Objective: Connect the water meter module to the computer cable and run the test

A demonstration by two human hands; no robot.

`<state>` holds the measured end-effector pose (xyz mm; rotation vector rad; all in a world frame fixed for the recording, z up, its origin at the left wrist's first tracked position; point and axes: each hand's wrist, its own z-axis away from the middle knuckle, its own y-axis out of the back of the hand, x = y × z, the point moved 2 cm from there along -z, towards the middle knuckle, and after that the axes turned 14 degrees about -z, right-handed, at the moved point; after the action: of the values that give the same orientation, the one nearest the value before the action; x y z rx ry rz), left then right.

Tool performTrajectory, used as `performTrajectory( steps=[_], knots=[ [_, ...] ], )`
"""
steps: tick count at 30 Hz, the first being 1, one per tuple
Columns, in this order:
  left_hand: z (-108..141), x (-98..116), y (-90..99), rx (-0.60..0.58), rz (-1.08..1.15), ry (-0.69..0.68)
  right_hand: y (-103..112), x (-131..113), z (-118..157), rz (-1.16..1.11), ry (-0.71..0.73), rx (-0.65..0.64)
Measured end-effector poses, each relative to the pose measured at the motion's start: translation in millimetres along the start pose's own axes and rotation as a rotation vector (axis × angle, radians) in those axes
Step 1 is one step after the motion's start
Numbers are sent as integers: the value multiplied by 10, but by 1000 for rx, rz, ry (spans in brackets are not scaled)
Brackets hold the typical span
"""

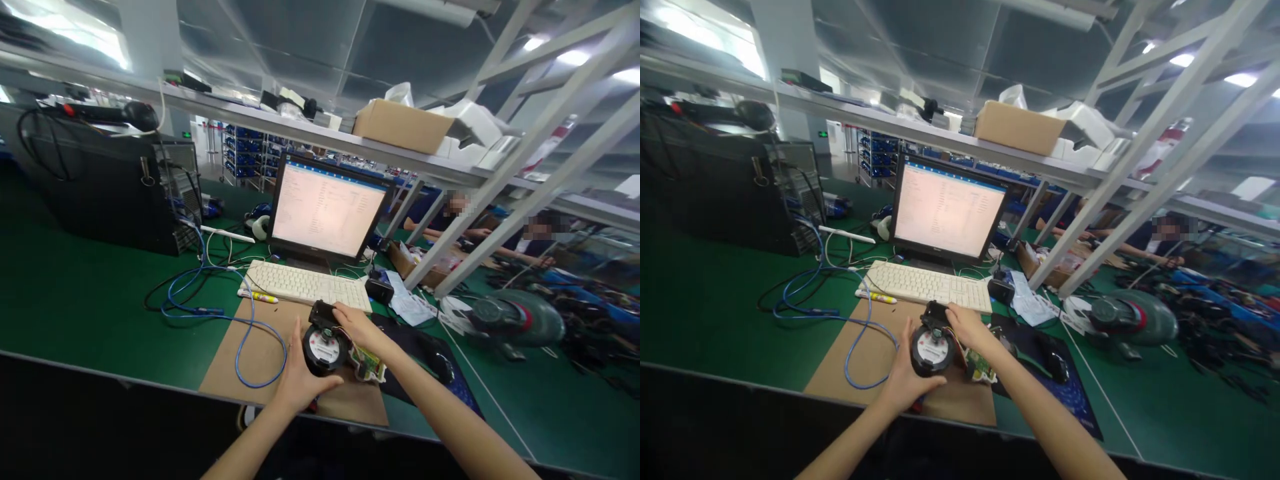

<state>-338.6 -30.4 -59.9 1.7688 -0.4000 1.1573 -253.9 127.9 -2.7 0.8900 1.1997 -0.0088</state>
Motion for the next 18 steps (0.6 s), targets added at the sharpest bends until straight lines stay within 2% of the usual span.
performTrajectory(
  steps=[2, 5, 8, 10, 13, 15, 18],
  knots=[
    [-98, 34, 121, 1, -24, -28, 124, 10, 41, -47, 10, 25],
    [-370, 176, 334, -39, -33, -138, 534, 154, 179, -87, -39, 164],
    [-669, 310, 434, -172, -94, -126, 969, 442, 476, 10, -168, 331],
    [-792, 358, 421, -259, -132, -150, 1086, 643, 724, 113, -266, 345],
    [-834, 345, 366, -268, -161, -183, 947, 899, 1034, 214, -403, 257],
    [-804, 301, 334, -258, -147, -131, 759, 1033, 1157, 244, -471, 210],
    [-748, 262, 309, -257, -97, -57, 577, 1163, 1214, 261, -486, 207]
  ],
)
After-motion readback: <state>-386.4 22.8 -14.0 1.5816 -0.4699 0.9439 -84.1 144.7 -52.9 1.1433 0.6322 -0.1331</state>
